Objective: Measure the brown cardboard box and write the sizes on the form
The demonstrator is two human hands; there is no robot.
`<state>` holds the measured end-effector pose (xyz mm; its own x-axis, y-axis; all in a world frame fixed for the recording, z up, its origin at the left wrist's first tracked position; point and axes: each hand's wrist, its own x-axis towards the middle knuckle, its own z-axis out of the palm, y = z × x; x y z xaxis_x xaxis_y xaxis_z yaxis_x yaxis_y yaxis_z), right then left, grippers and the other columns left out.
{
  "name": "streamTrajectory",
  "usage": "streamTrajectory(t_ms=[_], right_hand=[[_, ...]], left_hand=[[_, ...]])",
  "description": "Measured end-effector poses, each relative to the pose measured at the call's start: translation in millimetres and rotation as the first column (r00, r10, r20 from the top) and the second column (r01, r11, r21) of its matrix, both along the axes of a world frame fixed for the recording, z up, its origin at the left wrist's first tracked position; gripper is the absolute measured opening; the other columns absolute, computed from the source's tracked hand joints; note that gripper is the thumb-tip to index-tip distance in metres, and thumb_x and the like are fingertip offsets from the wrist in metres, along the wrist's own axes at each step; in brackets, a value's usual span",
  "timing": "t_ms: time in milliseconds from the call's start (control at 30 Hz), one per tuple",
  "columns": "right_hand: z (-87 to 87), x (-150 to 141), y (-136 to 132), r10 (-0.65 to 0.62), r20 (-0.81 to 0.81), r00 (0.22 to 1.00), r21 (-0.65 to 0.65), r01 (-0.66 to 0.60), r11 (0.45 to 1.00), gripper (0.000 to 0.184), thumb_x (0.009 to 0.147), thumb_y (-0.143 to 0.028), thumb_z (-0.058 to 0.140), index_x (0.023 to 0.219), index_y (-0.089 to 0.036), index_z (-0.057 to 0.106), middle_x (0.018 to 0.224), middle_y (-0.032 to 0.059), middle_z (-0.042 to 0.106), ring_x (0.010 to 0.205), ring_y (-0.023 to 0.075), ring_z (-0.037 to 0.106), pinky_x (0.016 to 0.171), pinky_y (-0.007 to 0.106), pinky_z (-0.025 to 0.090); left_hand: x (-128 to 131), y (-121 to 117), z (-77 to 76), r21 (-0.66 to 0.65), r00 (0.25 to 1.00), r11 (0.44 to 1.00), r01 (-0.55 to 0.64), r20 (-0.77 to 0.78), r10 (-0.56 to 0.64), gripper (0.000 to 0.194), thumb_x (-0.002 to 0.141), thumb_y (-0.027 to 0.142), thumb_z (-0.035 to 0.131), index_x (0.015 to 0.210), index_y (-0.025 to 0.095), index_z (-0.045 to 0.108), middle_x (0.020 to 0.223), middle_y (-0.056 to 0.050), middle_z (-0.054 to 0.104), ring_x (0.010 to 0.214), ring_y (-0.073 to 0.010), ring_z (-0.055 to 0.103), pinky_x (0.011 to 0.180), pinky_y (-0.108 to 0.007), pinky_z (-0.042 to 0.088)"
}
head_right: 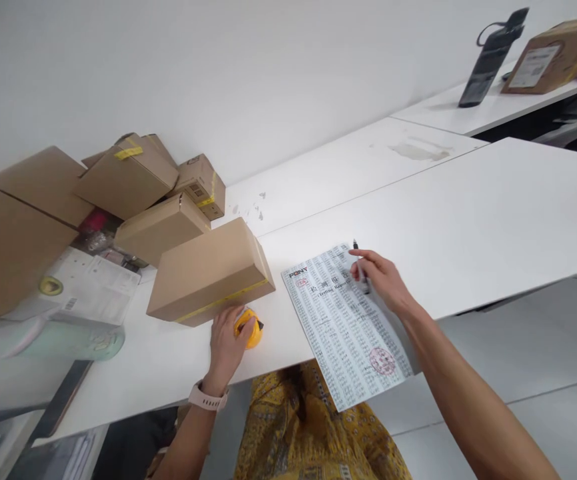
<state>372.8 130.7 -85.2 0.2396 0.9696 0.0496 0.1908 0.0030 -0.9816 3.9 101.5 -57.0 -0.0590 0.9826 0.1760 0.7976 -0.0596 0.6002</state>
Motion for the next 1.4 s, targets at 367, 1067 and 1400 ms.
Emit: streamTrajectory(t_ms=[367,1067,1400], right_hand=[[41.3,27,-17,-0.126,-0.262,0.957,0.209,0.184,0.960,0.027,0.081,-0.047,0.079,0.089,-0.027,0.064,0.075,-0.0002,0.069,0.074,0.0191,0.065,0.078,0.038,0.055],[-23.5,-20,23,0.012,-0.063,0.998,0.002,-0.012,1.000,0.036,0.084,-0.054,0.070,0.102,-0.023,0.066,0.096,0.0058,0.068,0.082,0.0200,0.058,0.071,0.035,0.047],[-20.1,-20,15,0.025,0.206,0.978,0.027,-0.031,0.999,0.027,0.090,-0.047,0.061,0.078,-0.025,0.051,0.065,-0.0023,0.052,0.056,0.0140,0.043,0.052,0.030,0.036]], left_hand=[[156,-55,-25.6,-0.192,0.612,0.676,0.711,-0.305,-0.730,0.104,0.088,0.076,0.052,0.162,0.011,0.018,0.170,-0.021,0.009,0.157,-0.0417,0.003,0.124,-0.068,0.020],[178,12,-21.4,-0.165,0.679,0.742,0.650,-0.312,-0.664,0.065,0.100,0.049,0.053,0.147,0.005,0.041,0.164,-0.020,0.033,0.156,-0.0334,0.020,0.128,-0.052,0.025],[174,12,-46.1,-0.098,0.682,0.746,0.658,-0.342,-0.646,0.070,0.102,0.056,0.041,0.153,0.009,0.034,0.167,-0.017,0.028,0.158,-0.0308,0.016,0.129,-0.054,0.018]])
